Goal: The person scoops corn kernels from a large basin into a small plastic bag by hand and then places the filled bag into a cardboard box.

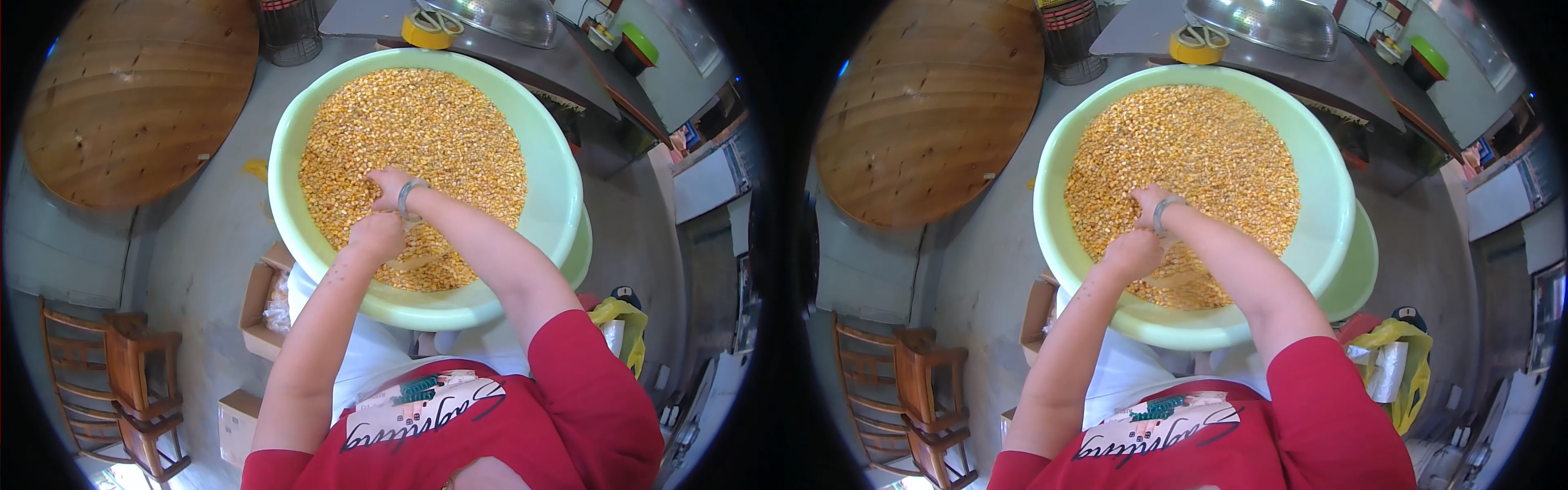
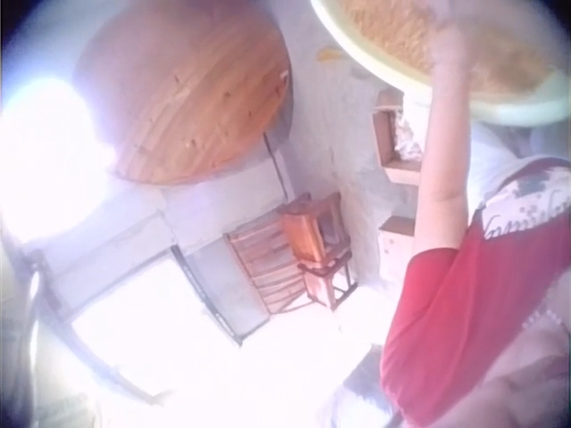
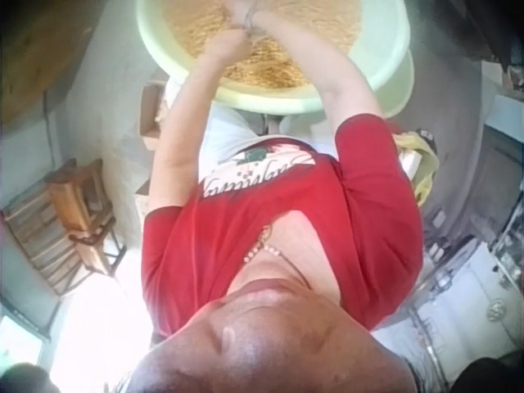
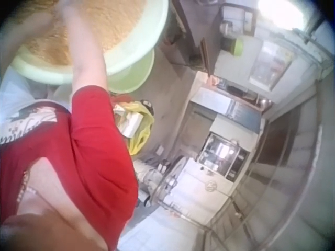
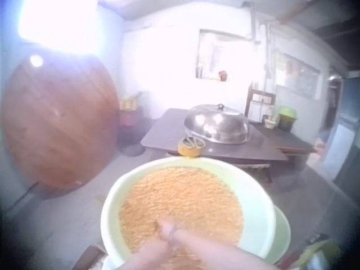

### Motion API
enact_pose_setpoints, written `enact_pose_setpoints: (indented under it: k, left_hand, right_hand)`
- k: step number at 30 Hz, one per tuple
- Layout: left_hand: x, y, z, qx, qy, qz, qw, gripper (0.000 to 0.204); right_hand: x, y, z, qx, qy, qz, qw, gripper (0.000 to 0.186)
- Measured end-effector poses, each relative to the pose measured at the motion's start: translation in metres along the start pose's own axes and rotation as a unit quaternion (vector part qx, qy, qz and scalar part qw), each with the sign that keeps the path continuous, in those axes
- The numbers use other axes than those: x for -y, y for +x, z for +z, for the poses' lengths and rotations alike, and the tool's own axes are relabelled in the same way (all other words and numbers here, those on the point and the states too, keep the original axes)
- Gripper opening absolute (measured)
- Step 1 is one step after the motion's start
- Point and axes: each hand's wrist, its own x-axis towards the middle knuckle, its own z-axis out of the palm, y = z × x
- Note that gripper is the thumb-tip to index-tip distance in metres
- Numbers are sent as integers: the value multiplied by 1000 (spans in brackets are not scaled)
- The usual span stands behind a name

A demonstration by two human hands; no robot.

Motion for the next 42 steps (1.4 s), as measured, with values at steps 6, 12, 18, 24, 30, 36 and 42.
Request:
enact_pose_setpoints:
  k: [6,12,18,24,30,36,42]
  left_hand:
    - [-3,-3,-5,31,22,-10,999,22]
    - [-7,-1,-8,24,22,-18,999,21]
    - [-5,4,-7,-13,2,-37,999,26]
    - [-5,8,-6,-46,-13,-38,998,29]
    - [-1,11,-4,-78,-44,-51,995,29]
    - [-4,11,-2,-92,-56,-34,994,29]
    - [1,11,2,-87,-49,-32,994,30]
  right_hand:
    - [5,-5,13,41,-69,23,996,32]
    - [-42,9,34,-42,242,119,962,27]
    - [-70,-34,-18,-25,711,166,683,19]
    - [-73,-70,-49,-106,736,76,664,23]
    - [-30,-101,-62,157,495,125,846,15]
    - [-30,-80,3,94,187,131,969,19]
    - [-33,-94,-13,1,16,12,1000,20]
